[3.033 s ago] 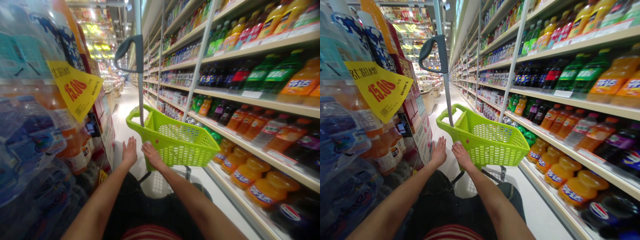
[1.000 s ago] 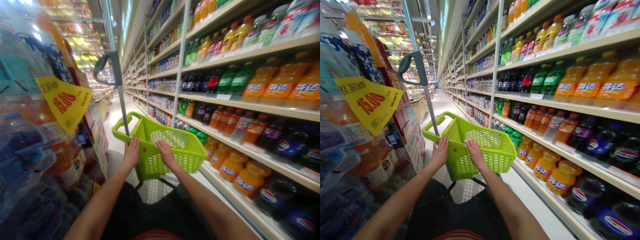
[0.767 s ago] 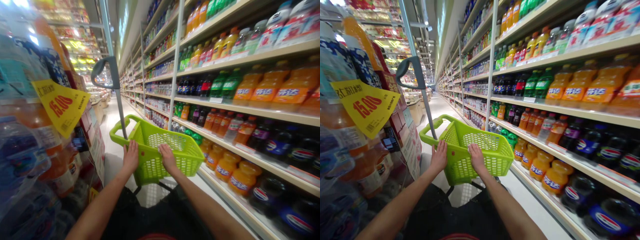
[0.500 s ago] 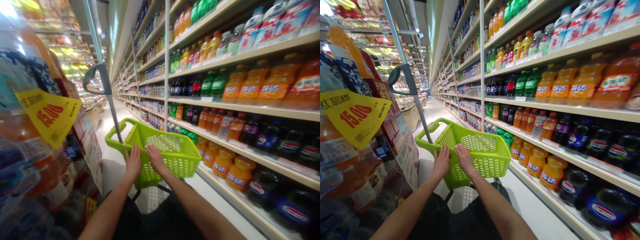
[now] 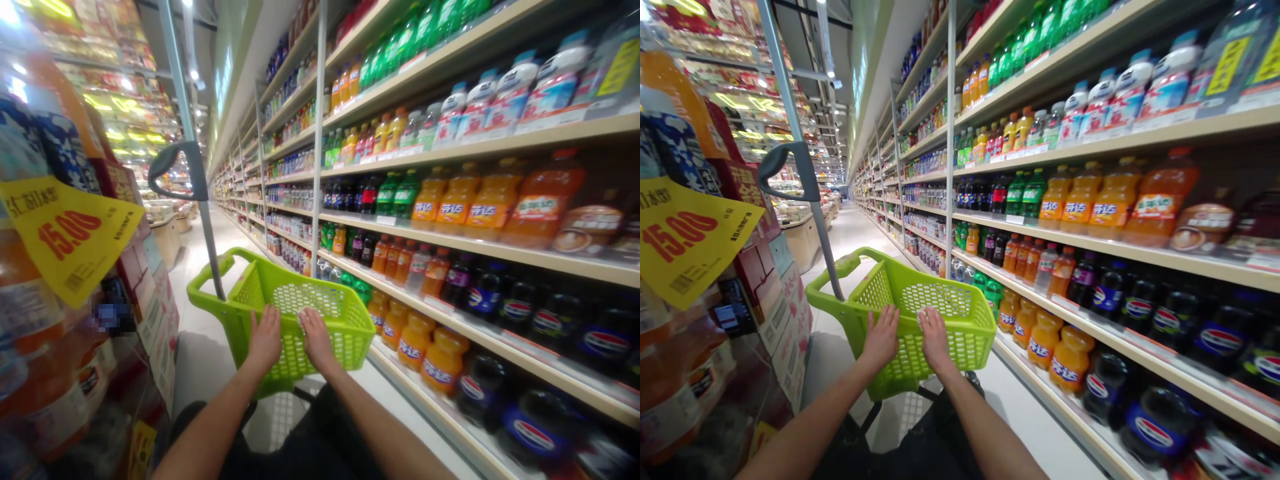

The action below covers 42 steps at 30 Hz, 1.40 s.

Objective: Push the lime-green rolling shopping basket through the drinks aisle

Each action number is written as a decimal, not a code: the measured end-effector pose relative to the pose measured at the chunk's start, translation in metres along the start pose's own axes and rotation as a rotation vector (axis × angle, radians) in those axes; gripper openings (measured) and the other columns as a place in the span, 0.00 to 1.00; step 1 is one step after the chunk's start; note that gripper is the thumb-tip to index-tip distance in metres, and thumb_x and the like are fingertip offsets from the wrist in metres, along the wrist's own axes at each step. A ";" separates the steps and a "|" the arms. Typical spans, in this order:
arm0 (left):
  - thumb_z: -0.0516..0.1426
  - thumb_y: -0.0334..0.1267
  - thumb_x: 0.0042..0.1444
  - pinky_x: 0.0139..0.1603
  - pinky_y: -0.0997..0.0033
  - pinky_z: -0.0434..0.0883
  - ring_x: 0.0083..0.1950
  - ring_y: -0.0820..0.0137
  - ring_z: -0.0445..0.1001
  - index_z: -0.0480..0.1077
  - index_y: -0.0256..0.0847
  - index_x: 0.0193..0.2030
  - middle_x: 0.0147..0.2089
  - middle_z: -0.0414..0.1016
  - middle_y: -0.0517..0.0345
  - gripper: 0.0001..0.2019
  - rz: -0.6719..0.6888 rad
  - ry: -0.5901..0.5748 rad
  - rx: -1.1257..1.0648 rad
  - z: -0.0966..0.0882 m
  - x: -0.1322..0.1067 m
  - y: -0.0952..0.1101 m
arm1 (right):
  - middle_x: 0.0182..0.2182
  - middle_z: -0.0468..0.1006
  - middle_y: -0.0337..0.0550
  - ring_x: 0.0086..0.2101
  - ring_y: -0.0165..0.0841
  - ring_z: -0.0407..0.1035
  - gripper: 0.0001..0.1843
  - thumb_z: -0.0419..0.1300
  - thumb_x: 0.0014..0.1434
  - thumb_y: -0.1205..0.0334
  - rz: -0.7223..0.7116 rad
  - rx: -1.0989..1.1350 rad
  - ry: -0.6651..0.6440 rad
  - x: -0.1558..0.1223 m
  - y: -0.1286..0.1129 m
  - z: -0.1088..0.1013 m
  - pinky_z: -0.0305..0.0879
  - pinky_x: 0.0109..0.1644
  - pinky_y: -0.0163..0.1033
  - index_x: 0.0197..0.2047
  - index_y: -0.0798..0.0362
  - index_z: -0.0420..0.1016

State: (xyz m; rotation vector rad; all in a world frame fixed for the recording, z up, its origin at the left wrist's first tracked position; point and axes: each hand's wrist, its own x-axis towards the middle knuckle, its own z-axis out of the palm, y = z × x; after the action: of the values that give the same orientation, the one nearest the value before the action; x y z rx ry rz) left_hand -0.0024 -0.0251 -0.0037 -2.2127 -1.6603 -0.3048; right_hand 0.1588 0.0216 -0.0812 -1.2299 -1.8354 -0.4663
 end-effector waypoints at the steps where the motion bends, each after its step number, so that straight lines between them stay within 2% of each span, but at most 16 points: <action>1: 0.45 0.32 0.51 0.64 0.42 0.40 0.68 0.59 0.45 0.52 0.31 0.63 0.67 0.51 0.46 0.30 0.005 -0.016 -0.008 0.001 0.002 0.004 | 0.55 0.66 0.52 0.58 0.38 0.53 0.27 0.46 0.53 0.79 -0.021 0.011 -0.006 0.004 -0.009 0.004 0.54 0.59 0.48 0.55 0.57 0.66; 4: 0.45 0.30 0.50 0.64 0.40 0.40 0.68 0.59 0.45 0.52 0.32 0.64 0.67 0.51 0.47 0.31 0.002 -0.036 -0.016 0.006 0.002 0.007 | 0.57 0.65 0.51 0.59 0.39 0.52 0.29 0.47 0.52 0.80 -0.044 0.010 -0.062 0.011 -0.019 0.005 0.53 0.58 0.50 0.56 0.54 0.65; 8: 0.44 0.28 0.49 0.64 0.39 0.39 0.69 0.60 0.42 0.49 0.32 0.65 0.68 0.49 0.49 0.33 0.024 -0.029 -0.017 0.010 -0.003 0.002 | 0.57 0.65 0.49 0.59 0.43 0.52 0.28 0.47 0.52 0.80 0.002 -0.063 -0.144 0.004 0.010 -0.013 0.52 0.58 0.53 0.54 0.53 0.67; 10: 0.44 0.28 0.49 0.64 0.39 0.39 0.69 0.59 0.41 0.48 0.31 0.65 0.68 0.47 0.48 0.32 0.008 -0.036 -0.016 0.011 -0.005 0.003 | 0.57 0.64 0.51 0.59 0.44 0.52 0.27 0.47 0.52 0.80 0.058 -0.112 -0.146 -0.002 0.027 -0.023 0.52 0.58 0.54 0.53 0.54 0.68; 12: 0.43 0.28 0.50 0.63 0.39 0.39 0.69 0.58 0.39 0.48 0.30 0.65 0.68 0.45 0.46 0.32 -0.012 -0.042 -0.010 0.012 -0.004 0.006 | 0.57 0.64 0.53 0.59 0.44 0.52 0.27 0.47 0.51 0.80 0.084 -0.138 -0.138 -0.006 0.033 -0.027 0.53 0.57 0.53 0.53 0.56 0.68; 18: 0.43 0.28 0.51 0.63 0.39 0.39 0.69 0.58 0.38 0.46 0.30 0.65 0.69 0.43 0.46 0.32 -0.026 -0.039 0.016 0.016 -0.002 0.010 | 0.56 0.65 0.51 0.61 0.41 0.48 0.29 0.48 0.49 0.80 -0.052 -0.084 -0.123 -0.007 0.009 -0.015 0.49 0.61 0.52 0.54 0.57 0.68; 20: 0.43 0.28 0.51 0.63 0.39 0.38 0.69 0.58 0.37 0.46 0.31 0.66 0.69 0.42 0.47 0.32 -0.011 -0.031 0.018 0.018 -0.003 0.008 | 0.57 0.64 0.50 0.61 0.42 0.48 0.29 0.47 0.50 0.80 -0.071 -0.090 -0.137 -0.008 0.010 -0.015 0.49 0.60 0.52 0.55 0.57 0.66; 24: 0.44 0.28 0.50 0.64 0.40 0.37 0.69 0.59 0.36 0.45 0.32 0.66 0.69 0.41 0.48 0.33 -0.009 -0.027 0.009 0.019 -0.005 0.006 | 0.58 0.63 0.48 0.61 0.42 0.47 0.30 0.45 0.52 0.80 -0.031 -0.127 -0.171 -0.020 0.037 -0.029 0.51 0.59 0.53 0.57 0.55 0.64; 28: 0.44 0.28 0.49 0.64 0.40 0.38 0.70 0.58 0.35 0.44 0.31 0.66 0.70 0.40 0.47 0.34 -0.019 -0.061 0.004 0.016 -0.005 0.011 | 0.58 0.64 0.48 0.60 0.41 0.48 0.31 0.45 0.51 0.79 0.069 -0.163 -0.136 -0.030 0.060 -0.041 0.52 0.58 0.54 0.57 0.53 0.63; 33: 0.43 0.27 0.50 0.64 0.40 0.38 0.70 0.58 0.34 0.44 0.30 0.66 0.70 0.39 0.47 0.33 -0.036 -0.079 -0.002 0.013 -0.005 0.016 | 0.57 0.64 0.51 0.60 0.40 0.50 0.30 0.47 0.51 0.77 -0.004 -0.099 -0.102 -0.024 0.050 -0.034 0.52 0.60 0.50 0.58 0.58 0.62; 36: 0.42 0.28 0.51 0.64 0.40 0.38 0.70 0.59 0.34 0.43 0.30 0.66 0.70 0.39 0.47 0.32 -0.021 -0.071 -0.014 0.012 -0.006 0.014 | 0.57 0.64 0.50 0.59 0.40 0.51 0.28 0.46 0.53 0.76 -0.021 -0.118 -0.119 -0.023 0.047 -0.030 0.53 0.59 0.50 0.57 0.57 0.64; 39: 0.42 0.27 0.51 0.64 0.40 0.37 0.70 0.59 0.35 0.43 0.30 0.66 0.70 0.39 0.48 0.32 -0.001 -0.078 -0.018 0.011 -0.005 0.011 | 0.56 0.65 0.48 0.58 0.41 0.52 0.26 0.45 0.54 0.77 0.052 -0.171 -0.117 -0.030 0.066 -0.033 0.54 0.57 0.52 0.54 0.54 0.67; 42: 0.42 0.26 0.51 0.64 0.40 0.37 0.70 0.59 0.36 0.43 0.31 0.66 0.70 0.40 0.48 0.33 0.003 -0.070 -0.021 0.013 -0.005 0.008 | 0.55 0.66 0.52 0.57 0.41 0.53 0.24 0.45 0.56 0.75 0.168 -0.211 -0.068 -0.044 0.100 -0.041 0.53 0.57 0.54 0.53 0.56 0.67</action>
State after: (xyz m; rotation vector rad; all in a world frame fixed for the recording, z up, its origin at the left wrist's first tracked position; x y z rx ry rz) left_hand 0.0038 -0.0260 -0.0189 -2.2656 -1.6966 -0.2485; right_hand 0.2715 0.0125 -0.1084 -1.5461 -1.7546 -0.5396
